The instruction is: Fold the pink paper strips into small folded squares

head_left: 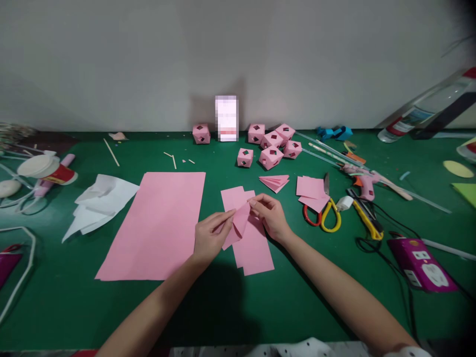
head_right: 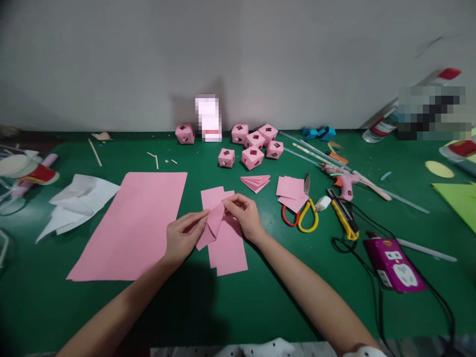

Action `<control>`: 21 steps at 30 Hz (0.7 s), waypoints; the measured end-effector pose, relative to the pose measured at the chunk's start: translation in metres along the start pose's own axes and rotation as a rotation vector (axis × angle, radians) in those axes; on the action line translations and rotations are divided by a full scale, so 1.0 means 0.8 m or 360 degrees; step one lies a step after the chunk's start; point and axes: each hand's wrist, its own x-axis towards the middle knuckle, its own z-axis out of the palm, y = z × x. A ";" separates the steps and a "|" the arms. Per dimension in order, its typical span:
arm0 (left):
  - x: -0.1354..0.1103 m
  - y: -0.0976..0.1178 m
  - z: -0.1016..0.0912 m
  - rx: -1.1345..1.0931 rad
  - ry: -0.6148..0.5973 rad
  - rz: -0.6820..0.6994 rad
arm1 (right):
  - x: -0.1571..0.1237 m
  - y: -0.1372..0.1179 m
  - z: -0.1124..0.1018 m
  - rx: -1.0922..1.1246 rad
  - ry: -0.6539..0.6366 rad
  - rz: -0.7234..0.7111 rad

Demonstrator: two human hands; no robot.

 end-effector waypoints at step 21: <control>0.004 0.002 -0.001 -0.0080 -0.0017 -0.0283 | -0.003 -0.003 0.011 -0.0227 -0.0070 -0.0064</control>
